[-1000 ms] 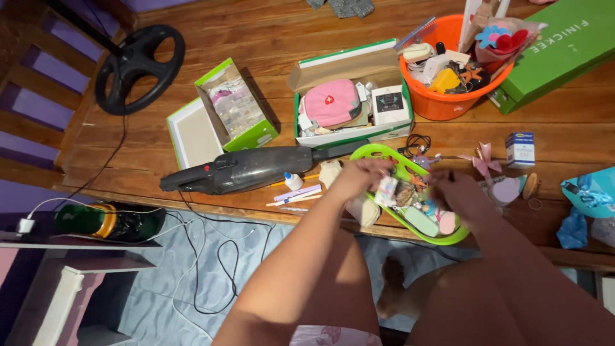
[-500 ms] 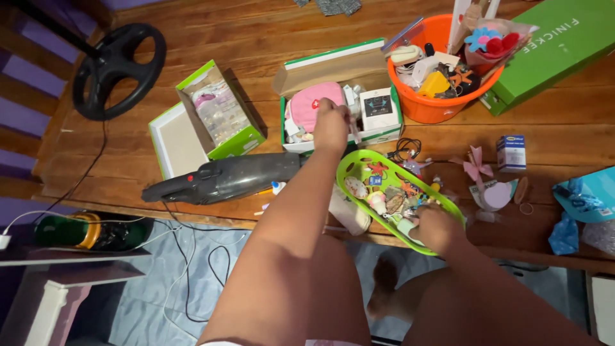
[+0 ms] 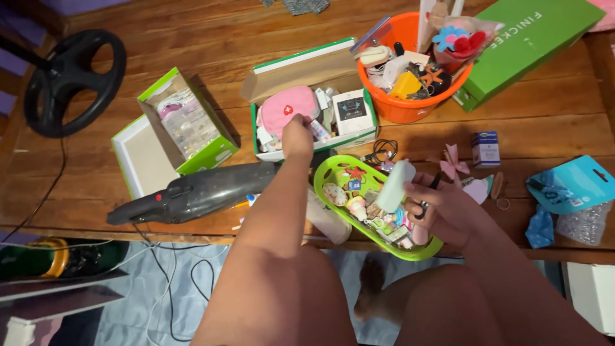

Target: Organizing small items like pens, toys, and crafts into containers and boxes on a wooden table.

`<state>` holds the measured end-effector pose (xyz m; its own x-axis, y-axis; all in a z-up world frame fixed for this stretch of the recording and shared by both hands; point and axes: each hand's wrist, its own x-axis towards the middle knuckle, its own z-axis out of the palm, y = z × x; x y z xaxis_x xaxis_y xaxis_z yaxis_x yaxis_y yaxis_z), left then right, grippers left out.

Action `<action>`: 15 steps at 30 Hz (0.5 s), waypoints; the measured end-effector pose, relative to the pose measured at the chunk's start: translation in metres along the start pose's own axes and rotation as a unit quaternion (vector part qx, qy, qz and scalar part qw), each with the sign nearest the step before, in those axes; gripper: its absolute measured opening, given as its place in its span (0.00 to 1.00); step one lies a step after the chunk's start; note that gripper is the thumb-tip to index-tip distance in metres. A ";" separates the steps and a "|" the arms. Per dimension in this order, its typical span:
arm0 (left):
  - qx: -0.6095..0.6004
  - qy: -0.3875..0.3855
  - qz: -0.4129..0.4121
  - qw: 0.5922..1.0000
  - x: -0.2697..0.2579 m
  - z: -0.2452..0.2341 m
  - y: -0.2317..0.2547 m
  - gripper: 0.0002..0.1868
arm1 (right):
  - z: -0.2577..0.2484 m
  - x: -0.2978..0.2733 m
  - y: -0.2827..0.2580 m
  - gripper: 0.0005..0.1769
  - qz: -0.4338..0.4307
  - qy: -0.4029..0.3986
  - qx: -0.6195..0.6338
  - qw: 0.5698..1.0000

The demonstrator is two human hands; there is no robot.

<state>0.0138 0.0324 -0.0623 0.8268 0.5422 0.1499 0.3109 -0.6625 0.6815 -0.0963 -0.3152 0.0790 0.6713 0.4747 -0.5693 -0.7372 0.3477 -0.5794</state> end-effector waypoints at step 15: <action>-0.011 -0.054 0.155 0.986 -0.022 -0.033 0.029 0.08 | -0.057 0.039 0.020 0.06 -0.007 0.065 0.073 0.995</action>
<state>-0.0110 0.0182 -0.0219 0.9257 0.2576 0.2771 0.0272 -0.7759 0.6302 -0.0803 -0.3354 0.0120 0.6790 0.3628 -0.6383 -0.7246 0.4713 -0.5029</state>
